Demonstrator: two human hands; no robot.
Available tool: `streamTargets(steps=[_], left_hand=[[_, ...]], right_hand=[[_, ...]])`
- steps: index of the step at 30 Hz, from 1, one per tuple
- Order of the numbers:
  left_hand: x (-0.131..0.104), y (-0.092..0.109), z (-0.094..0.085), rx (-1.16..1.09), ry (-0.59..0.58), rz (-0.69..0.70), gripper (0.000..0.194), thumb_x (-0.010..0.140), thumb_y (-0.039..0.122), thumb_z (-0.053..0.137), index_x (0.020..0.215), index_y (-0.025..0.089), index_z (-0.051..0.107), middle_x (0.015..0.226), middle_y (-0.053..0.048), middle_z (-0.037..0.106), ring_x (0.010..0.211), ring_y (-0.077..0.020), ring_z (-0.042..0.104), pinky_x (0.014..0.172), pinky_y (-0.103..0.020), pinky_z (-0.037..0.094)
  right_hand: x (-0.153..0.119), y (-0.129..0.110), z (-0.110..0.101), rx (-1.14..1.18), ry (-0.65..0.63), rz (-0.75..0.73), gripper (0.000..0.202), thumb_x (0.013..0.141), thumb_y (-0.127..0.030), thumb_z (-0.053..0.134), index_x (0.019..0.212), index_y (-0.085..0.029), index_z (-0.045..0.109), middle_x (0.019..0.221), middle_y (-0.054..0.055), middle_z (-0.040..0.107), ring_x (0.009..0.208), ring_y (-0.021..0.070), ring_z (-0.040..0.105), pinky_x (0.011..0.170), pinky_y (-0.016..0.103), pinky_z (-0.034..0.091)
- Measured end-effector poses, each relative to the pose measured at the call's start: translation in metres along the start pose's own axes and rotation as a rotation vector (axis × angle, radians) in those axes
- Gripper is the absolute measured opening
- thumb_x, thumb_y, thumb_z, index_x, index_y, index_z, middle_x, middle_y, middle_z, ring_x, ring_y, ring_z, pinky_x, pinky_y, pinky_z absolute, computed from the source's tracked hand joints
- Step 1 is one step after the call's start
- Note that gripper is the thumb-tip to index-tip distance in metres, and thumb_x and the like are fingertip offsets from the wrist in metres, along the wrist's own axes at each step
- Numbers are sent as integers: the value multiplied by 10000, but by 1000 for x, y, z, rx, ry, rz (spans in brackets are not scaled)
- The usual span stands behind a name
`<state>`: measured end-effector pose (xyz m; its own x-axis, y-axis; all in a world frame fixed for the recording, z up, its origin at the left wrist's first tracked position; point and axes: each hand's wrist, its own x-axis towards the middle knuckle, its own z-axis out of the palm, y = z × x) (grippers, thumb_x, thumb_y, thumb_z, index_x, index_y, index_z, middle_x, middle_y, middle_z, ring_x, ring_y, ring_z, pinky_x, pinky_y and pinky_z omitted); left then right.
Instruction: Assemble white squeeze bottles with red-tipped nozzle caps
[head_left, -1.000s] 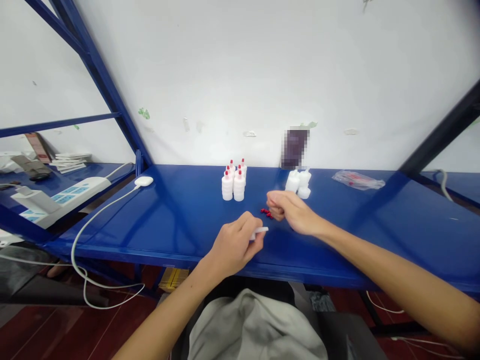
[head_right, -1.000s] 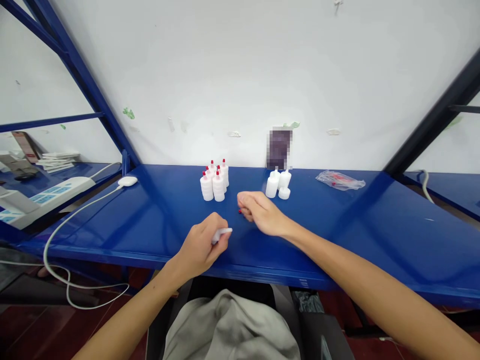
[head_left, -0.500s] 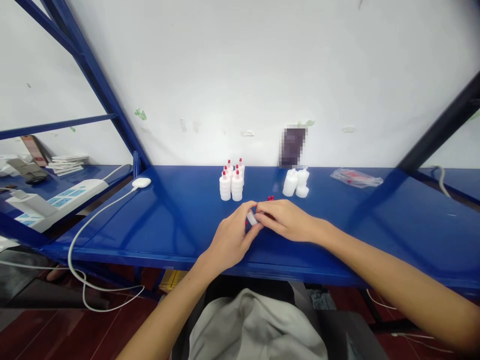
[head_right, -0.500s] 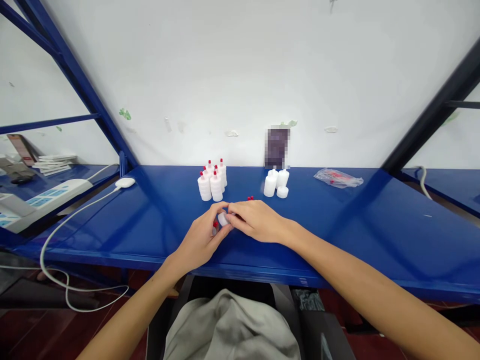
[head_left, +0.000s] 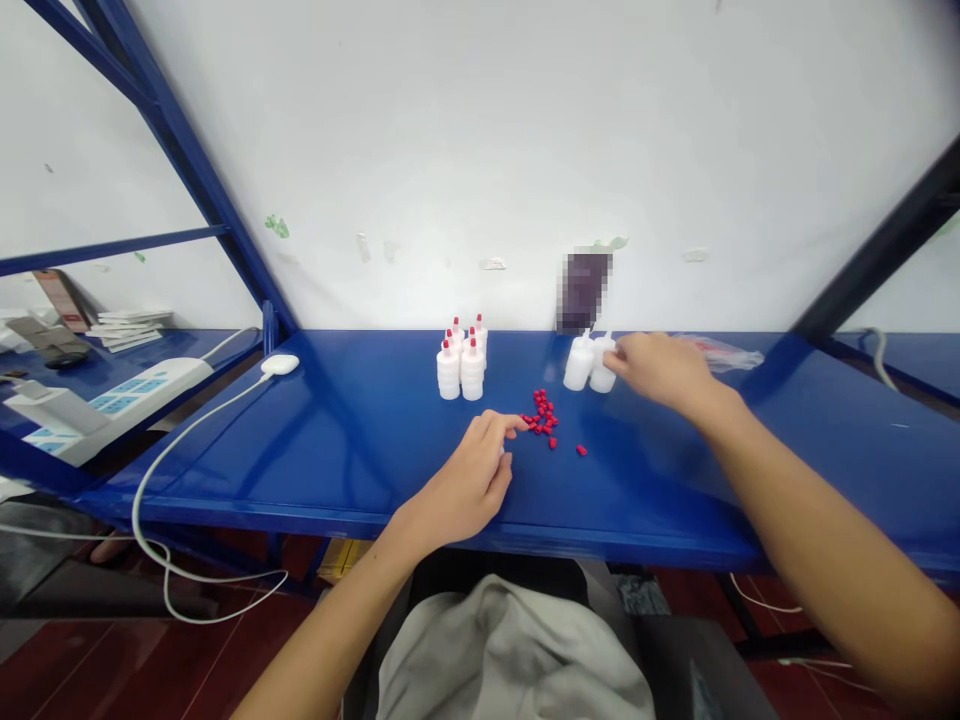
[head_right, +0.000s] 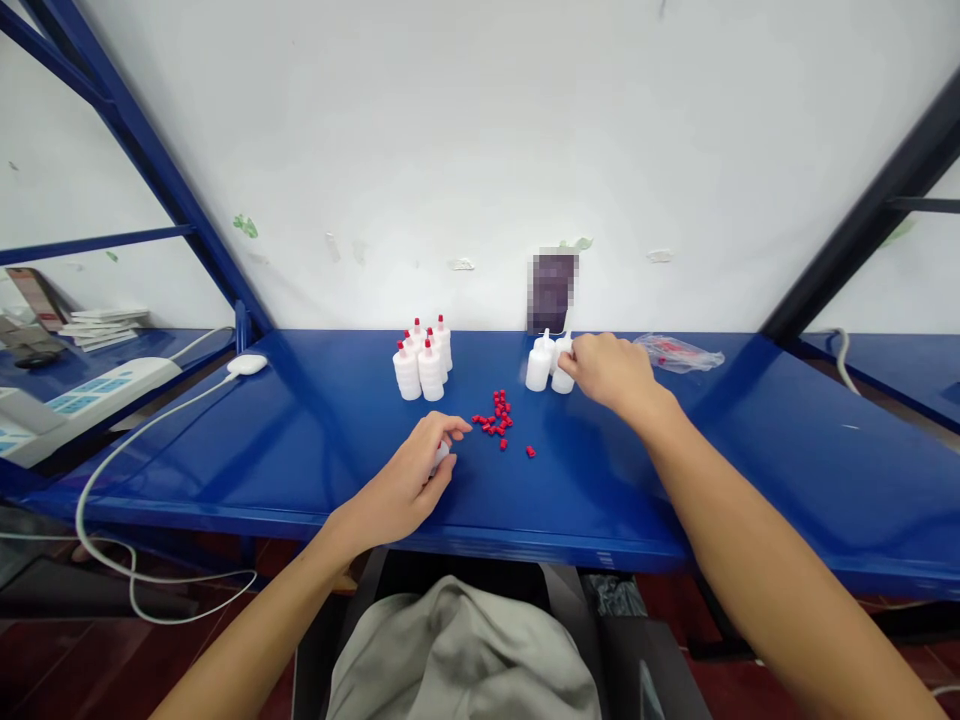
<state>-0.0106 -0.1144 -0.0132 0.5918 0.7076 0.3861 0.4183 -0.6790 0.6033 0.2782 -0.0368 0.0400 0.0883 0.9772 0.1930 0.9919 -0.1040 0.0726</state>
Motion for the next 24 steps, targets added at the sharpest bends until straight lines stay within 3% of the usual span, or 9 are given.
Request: streamTargets(steps=[4, 6, 9, 12, 14, 16, 19, 24], left_hand=[[2, -5, 3, -6, -23, -64, 291, 943, 198, 525, 1229, 230, 485, 1150, -57, 594, 1031, -189, 588, 940, -358, 482], [3, -6, 4, 31, -15, -79, 279, 934, 228, 558, 1207, 228, 499, 1165, -59, 598, 1074, -209, 571, 963, -380, 468], [3, -4, 4, 157, 9, -122, 260, 951, 254, 519, 1207, 215, 495, 1162, -78, 581, 1070, -243, 540, 941, -432, 459], [3, -3, 4, 177, 18, -142, 252, 959, 268, 508, 1199, 194, 490, 1114, -81, 589, 998, -238, 549, 887, -413, 464], [5, -4, 4, 122, 37, -154, 241, 935, 292, 569, 1146, 187, 522, 1041, -65, 616, 940, -224, 569, 838, -368, 467], [7, -6, 2, 74, 34, -168, 202, 896, 319, 634, 1030, 182, 570, 941, -45, 641, 854, -210, 587, 764, -328, 458], [9, -7, 1, 60, 5, -180, 225, 851, 369, 694, 897, 172, 598, 869, -39, 651, 765, -194, 585, 679, -299, 429], [7, -4, 3, 39, -9, -128, 201, 894, 341, 654, 804, 173, 589, 795, -17, 651, 688, -158, 563, 625, -276, 393]], right_hand=[[3, 2, 11, 29, -107, -29, 421, 944, -413, 389, 938, -129, 699, 957, 198, 707, 853, 315, 666, 650, 352, 401], [2, 1, 7, 41, -54, -3, 450, 944, -454, 382, 877, -139, 697, 917, 194, 703, 823, 311, 658, 639, 346, 388], [-9, -9, -5, 115, 123, -37, 449, 954, -471, 377, 789, -161, 657, 795, 149, 688, 720, 264, 627, 603, 315, 336], [-30, -37, -12, 325, 203, -400, 363, 969, -416, 402, 769, -182, 595, 711, 72, 658, 625, 187, 560, 593, 289, 301], [-48, -62, -10, 436, 120, -702, 319, 969, -409, 433, 781, -188, 566, 710, 41, 643, 610, 159, 532, 595, 274, 296], [-63, -85, -3, 454, 60, -861, 309, 960, -455, 470, 814, -193, 546, 741, 31, 641, 609, 152, 515, 573, 269, 265], [-74, -103, 5, 407, 66, -908, 276, 1002, -338, 383, 815, -191, 522, 749, 33, 631, 588, 144, 480, 550, 278, 225], [-67, -94, 10, 439, 32, -959, 320, 1024, -319, 340, 754, -196, 459, 720, 23, 583, 586, 137, 446, 559, 279, 252]])
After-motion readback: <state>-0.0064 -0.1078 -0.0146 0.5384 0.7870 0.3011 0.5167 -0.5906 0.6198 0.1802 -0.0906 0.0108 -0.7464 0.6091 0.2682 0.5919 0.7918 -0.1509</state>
